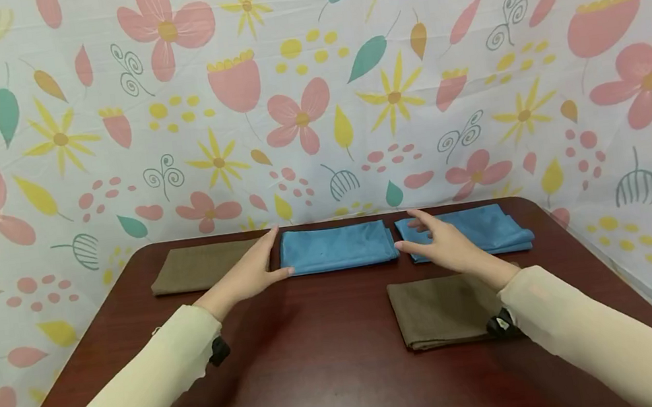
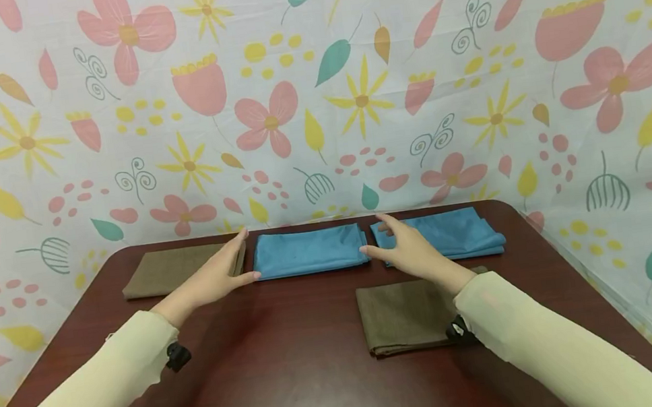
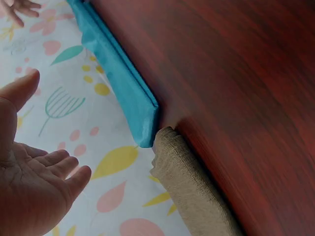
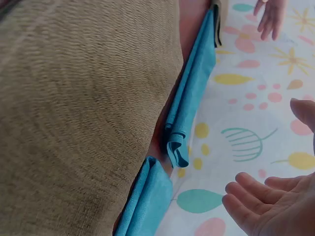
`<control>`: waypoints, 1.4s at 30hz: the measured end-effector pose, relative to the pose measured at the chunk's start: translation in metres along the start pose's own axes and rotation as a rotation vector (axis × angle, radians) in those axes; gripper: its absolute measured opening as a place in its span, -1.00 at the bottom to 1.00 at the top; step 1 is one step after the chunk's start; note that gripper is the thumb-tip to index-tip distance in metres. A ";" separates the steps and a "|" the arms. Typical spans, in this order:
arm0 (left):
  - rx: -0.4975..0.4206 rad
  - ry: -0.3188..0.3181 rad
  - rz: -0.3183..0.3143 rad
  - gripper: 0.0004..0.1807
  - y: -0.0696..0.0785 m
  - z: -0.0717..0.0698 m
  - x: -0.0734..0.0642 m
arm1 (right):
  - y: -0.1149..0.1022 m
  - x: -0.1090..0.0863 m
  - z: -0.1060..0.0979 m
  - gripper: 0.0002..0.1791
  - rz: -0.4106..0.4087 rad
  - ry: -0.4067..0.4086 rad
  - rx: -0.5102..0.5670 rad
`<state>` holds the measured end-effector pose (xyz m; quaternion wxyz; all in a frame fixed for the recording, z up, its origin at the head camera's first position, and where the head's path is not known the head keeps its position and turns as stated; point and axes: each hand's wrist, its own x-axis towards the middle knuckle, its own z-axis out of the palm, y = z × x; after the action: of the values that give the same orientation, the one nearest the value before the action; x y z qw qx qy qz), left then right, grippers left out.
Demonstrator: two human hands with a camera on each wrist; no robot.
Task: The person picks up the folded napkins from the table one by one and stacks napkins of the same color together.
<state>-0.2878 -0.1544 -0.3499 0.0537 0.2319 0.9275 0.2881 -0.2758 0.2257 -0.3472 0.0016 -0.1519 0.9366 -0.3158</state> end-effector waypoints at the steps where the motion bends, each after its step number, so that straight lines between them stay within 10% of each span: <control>1: -0.017 0.007 -0.008 0.04 0.000 -0.001 0.002 | 0.000 0.002 -0.001 0.00 0.009 0.000 0.015; 42: -0.277 0.080 -0.212 -0.20 -0.030 0.000 0.047 | 0.006 0.061 0.018 -0.04 0.241 -0.030 0.236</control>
<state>-0.3412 -0.1541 -0.3649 0.0783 0.1116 0.8997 0.4146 -0.3340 0.2020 -0.3595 0.0712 -0.0422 0.9042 -0.4189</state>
